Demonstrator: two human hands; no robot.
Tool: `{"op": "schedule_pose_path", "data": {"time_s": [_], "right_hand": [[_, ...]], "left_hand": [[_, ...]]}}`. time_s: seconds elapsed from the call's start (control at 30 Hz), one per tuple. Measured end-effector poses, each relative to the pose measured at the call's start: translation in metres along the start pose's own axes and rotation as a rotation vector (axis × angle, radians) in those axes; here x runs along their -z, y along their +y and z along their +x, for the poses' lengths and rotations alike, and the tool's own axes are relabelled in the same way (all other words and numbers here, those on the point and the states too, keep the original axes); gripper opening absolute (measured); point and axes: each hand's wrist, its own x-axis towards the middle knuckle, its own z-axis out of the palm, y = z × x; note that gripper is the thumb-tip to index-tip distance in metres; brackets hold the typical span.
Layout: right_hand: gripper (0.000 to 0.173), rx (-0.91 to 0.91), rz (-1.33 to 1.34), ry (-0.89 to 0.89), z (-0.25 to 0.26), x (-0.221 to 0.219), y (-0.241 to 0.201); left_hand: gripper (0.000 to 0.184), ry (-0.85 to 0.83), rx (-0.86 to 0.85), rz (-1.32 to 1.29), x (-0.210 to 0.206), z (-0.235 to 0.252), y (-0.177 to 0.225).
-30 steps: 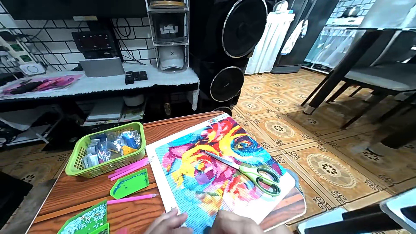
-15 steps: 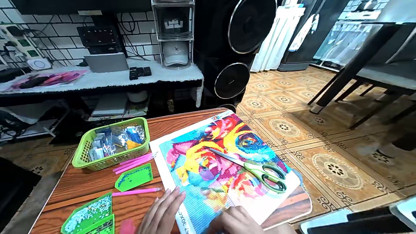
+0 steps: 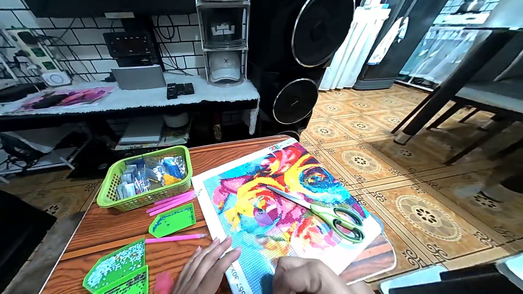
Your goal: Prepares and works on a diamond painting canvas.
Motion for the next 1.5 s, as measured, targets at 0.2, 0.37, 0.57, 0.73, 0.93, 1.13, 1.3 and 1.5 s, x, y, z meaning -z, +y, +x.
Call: {"op": "schedule_pose_path", "data": {"time_s": [0.2, 0.37, 0.57, 0.73, 0.93, 1.13, 1.3, 1.5], "right_hand": [[0.018, -0.091, 0.056, -0.193, 0.021, 0.023, 0.007], [0.018, -0.046, -0.145, -0.026, 0.010, 0.010, 0.000], [0.017, -0.012, -0.449, 0.137, 0.001, -0.020, -0.007], [0.020, 0.093, -0.519, 0.157, 0.007, -0.034, -0.008], [0.024, 0.057, -0.628, 0.282, -0.001, -0.026, 0.000], [0.028, -0.010, -0.621, 0.325, -0.009, -0.017, 0.005], [0.030, -0.018, -0.660, 0.363, -0.012, -0.014, 0.009], [0.032, -0.006, -0.698, 0.402, -0.017, -0.007, 0.018]], "left_hand": [[0.066, -0.011, 0.010, 0.037, -0.001, 0.001, 0.002], [0.063, 0.010, 0.044, 0.028, -0.001, 0.000, 0.003], [0.090, 0.034, 0.114, 0.147, -0.005, 0.001, 0.008], [0.104, 0.058, 0.141, 0.190, -0.006, -0.001, 0.010], [0.107, 0.094, 0.186, 0.186, -0.009, -0.006, 0.013], [0.113, 0.063, 0.209, 0.218, -0.008, -0.004, 0.014], [0.112, 0.060, 0.228, 0.213, -0.007, -0.004, 0.015], [0.114, 0.046, 0.238, 0.228, -0.007, -0.004, 0.014]]}}
